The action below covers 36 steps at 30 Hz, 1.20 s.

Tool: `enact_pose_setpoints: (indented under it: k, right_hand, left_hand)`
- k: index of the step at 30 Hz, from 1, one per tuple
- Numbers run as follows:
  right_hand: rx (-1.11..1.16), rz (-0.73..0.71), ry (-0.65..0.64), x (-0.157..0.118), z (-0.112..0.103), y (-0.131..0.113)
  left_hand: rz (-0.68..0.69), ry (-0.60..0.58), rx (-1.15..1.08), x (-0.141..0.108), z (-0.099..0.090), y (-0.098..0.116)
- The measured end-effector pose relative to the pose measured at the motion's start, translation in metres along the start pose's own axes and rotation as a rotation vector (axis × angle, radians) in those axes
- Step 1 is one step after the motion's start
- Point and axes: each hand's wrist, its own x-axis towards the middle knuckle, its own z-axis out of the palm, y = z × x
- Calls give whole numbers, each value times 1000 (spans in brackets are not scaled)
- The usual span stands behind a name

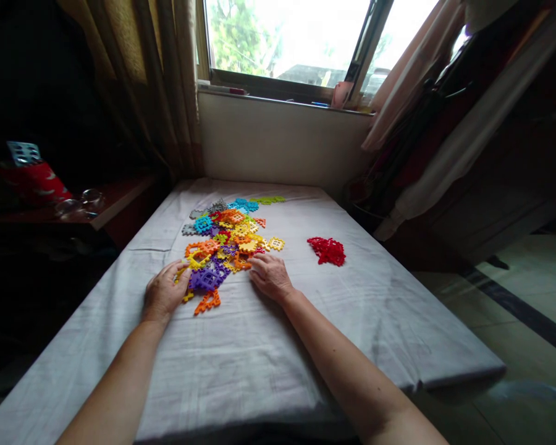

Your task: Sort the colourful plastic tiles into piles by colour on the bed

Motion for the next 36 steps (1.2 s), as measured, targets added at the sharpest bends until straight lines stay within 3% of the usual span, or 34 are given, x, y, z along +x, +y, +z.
enact_pose_setpoints:
  k: [3,6,11,17,20,24,29,32,36]
  right_hand:
    - [-62,208,62,5,-3,6]
    - [-140,327,31,12,-5,10]
    - [-177,326,8,15,-10,14]
    - [-190,295,-7,-2,-17,27]
    - [-157,320,126,-15,-23,47]
    - [-157,522,348,-29,-35,87]
    - [-153,698,472,-36,-35,116]
    - [-151,606,478,-31,-26,100]
    - [-98,283,317,-3,-15,49]
  left_hand:
    - [-6,-5,-10,-1,0,0]
    - [-1,11,-18,-1,2,-2]
    - [22,37,-24,0,5,-8]
    - [14,30,-12,1,7,-7]
    - [26,30,-5,1,6,-7]
    - [34,36,3,1,7,-8]
    - [24,36,4,0,7,-7]
    - [20,36,15,-1,6,-3]
    - [16,13,55,-2,3,2]
